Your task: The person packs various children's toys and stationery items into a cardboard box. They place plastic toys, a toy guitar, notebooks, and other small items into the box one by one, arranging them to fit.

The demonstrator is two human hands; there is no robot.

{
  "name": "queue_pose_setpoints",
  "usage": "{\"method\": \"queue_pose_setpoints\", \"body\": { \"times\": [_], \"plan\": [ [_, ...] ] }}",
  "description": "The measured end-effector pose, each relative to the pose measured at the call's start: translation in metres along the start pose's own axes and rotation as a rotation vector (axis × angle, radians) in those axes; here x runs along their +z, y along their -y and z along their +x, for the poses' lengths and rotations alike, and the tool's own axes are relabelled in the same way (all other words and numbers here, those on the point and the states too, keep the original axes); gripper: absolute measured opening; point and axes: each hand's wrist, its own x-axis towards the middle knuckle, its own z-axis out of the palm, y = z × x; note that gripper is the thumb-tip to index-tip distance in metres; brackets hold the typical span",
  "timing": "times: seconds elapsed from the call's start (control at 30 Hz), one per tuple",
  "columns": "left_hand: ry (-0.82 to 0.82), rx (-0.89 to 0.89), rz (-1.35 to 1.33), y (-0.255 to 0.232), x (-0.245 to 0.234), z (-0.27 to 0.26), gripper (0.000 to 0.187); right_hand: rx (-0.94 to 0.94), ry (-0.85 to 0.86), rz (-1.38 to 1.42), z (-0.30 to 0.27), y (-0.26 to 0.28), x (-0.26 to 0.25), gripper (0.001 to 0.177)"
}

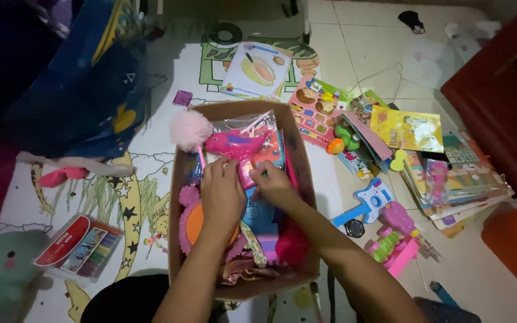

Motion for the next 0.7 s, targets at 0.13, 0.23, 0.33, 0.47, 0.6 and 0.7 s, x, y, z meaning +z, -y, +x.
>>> {"method": "queue_pose_setpoints", "body": {
  "times": [0.13, 0.23, 0.33, 0.47, 0.6, 0.7],
  "plan": [
    [-0.058, -0.059, 0.106, 0.006, -0.006, 0.002, 0.04, -0.119, -0.058, -0.17, 0.035, -0.048, 0.011, 0.024],
    [-0.161, -0.115, 0.14, 0.012, -0.022, 0.001, 0.034, -0.018, -0.034, 0.352, 0.009, -0.016, 0.004, 0.028],
    [-0.06, -0.181, 0.009, 0.03, -0.022, -0.001, 0.027, 0.257, -0.082, 1.166, -0.021, 0.062, -0.028, 0.009],
    [0.02, -0.271, 0.016, 0.021, -0.025, -0.001, 0.034, -0.088, -0.44, 0.432, -0.006, 0.034, -0.037, 0.022],
    [0.123, -0.303, 0.118, 0.022, -0.023, 0.001, 0.045, -0.147, -0.426, 0.671, -0.012, 0.042, -0.041, 0.028],
    [0.068, -0.322, 0.048, 0.026, -0.023, -0.001, 0.03, -0.146, -0.497, 0.494, -0.019, 0.047, -0.045, 0.042]
  ]
}}
